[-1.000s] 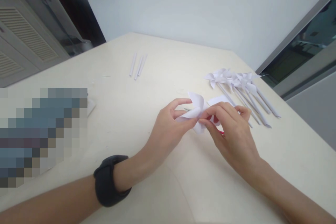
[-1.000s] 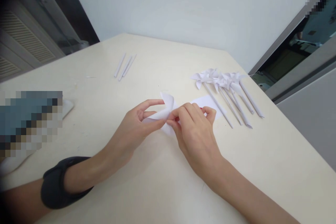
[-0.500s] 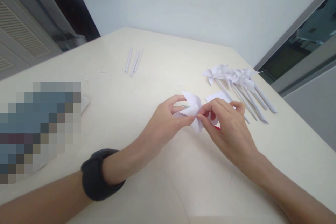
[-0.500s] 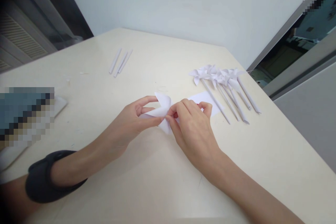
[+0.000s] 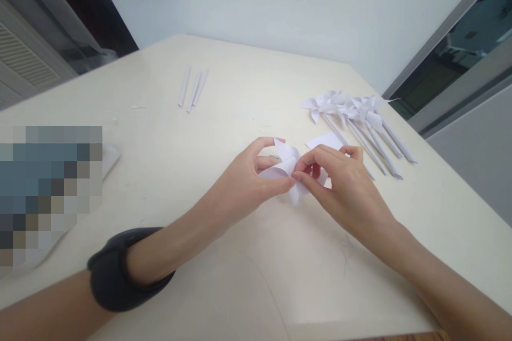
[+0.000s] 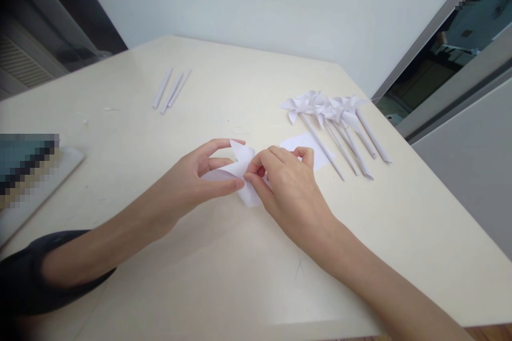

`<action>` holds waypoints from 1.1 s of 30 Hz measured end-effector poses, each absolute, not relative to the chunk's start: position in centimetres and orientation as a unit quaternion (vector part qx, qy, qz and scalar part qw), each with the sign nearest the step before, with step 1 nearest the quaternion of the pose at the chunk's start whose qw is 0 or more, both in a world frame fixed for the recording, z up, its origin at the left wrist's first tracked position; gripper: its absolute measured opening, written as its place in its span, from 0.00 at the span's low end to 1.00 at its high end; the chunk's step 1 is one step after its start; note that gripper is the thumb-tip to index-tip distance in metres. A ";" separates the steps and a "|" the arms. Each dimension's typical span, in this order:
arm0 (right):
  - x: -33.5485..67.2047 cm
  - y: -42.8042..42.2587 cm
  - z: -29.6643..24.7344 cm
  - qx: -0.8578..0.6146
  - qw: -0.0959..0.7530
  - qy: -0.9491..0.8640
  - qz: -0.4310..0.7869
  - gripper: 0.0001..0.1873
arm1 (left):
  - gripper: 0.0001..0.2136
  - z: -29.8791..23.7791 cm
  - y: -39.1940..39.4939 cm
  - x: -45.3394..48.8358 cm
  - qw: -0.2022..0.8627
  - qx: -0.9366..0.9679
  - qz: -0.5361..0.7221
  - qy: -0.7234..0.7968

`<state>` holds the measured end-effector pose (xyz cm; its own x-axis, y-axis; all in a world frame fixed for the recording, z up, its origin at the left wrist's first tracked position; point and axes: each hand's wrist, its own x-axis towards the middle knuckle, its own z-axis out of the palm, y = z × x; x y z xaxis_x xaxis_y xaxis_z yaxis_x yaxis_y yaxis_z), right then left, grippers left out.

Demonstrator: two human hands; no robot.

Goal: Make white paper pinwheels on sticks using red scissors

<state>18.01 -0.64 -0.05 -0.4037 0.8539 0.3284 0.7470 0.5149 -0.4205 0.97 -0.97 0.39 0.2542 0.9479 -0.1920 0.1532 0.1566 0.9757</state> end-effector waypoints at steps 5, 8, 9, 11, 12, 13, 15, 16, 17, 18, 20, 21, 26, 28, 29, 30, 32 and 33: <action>18.4 -0.4 0.2 -0.491 0.246 -0.820 0.163 0.04 | 0.25 0.0 -1.1 0.6 0.516 0.577 0.339 0.535; 18.5 -0.3 0.3 -0.497 0.241 -0.816 0.173 0.04 | 0.25 -0.4 -1.1 0.5 0.485 0.593 0.352 0.537; 18.4 -0.3 0.3 -0.496 0.243 -0.816 0.171 0.04 | 0.26 -0.5 -1.1 0.5 0.482 0.595 0.349 0.540; 18.3 -0.3 0.2 -0.490 0.250 -0.818 0.166 0.04 | 0.28 -0.4 -1.1 0.6 0.484 0.594 0.337 0.547; 18.2 -0.3 0.2 -0.488 0.255 -0.819 0.162 0.04 | 0.29 -0.3 -1.1 0.6 0.484 0.592 0.337 0.549; 18.2 -0.4 0.2 -0.486 0.258 -0.819 0.159 0.04 | 0.30 -0.2 -1.1 0.6 0.486 0.591 0.337 0.549; 18.1 -0.4 0.1 -0.486 0.261 -0.820 0.156 0.04 | 0.29 -0.2 -1.1 0.6 0.487 0.589 0.343 0.547; 18.0 -0.4 0.1 -0.488 0.261 -0.818 0.157 0.04 | 0.28 -0.3 -1.1 0.6 0.485 0.588 0.346 0.547; 18.1 -0.4 0.1 -0.492 0.261 -0.815 0.160 0.04 | 0.27 -0.3 -1.1 0.6 0.482 0.589 0.349 0.547; 18.1 -0.4 0.2 -0.496 0.261 -0.810 0.170 0.04 | 0.27 -0.4 -1.1 0.5 0.477 0.590 0.351 0.548; 18.3 -0.3 0.3 -0.503 0.262 -0.798 0.203 0.05 | 0.26 -0.6 -1.1 0.5 0.463 0.592 0.361 0.552; 18.4 -0.3 0.5 -0.505 0.261 -0.792 0.223 0.06 | 0.26 -0.6 -1.1 0.5 0.460 0.592 0.363 0.553; 18.7 -0.1 1.0 -0.501 0.249 -0.789 0.254 0.06 | 0.27 -0.7 -1.1 0.4 0.442 0.591 0.369 0.566; 18.6 -0.2 1.1 -0.503 0.247 -0.795 0.233 0.06 | 0.27 -0.7 -1.1 0.4 0.445 0.591 0.368 0.564; 18.6 -0.2 1.1 -0.504 0.247 -0.797 0.221 0.06 | 0.27 -0.7 -1.1 0.4 0.448 0.591 0.367 0.562; 18.5 -0.3 1.1 -0.504 0.249 -0.800 0.210 0.06 | 0.27 -0.7 -1.1 0.4 0.449 0.591 0.367 0.561; 18.5 -0.3 1.1 -0.501 0.250 -0.805 0.197 0.06 | 0.26 -0.8 -1.0 0.4 0.446 0.594 0.370 0.558; 18.4 -0.4 1.1 -0.500 0.251 -0.806 0.195 0.05 | 0.26 -0.8 -1.0 0.4 0.444 0.595 0.371 0.557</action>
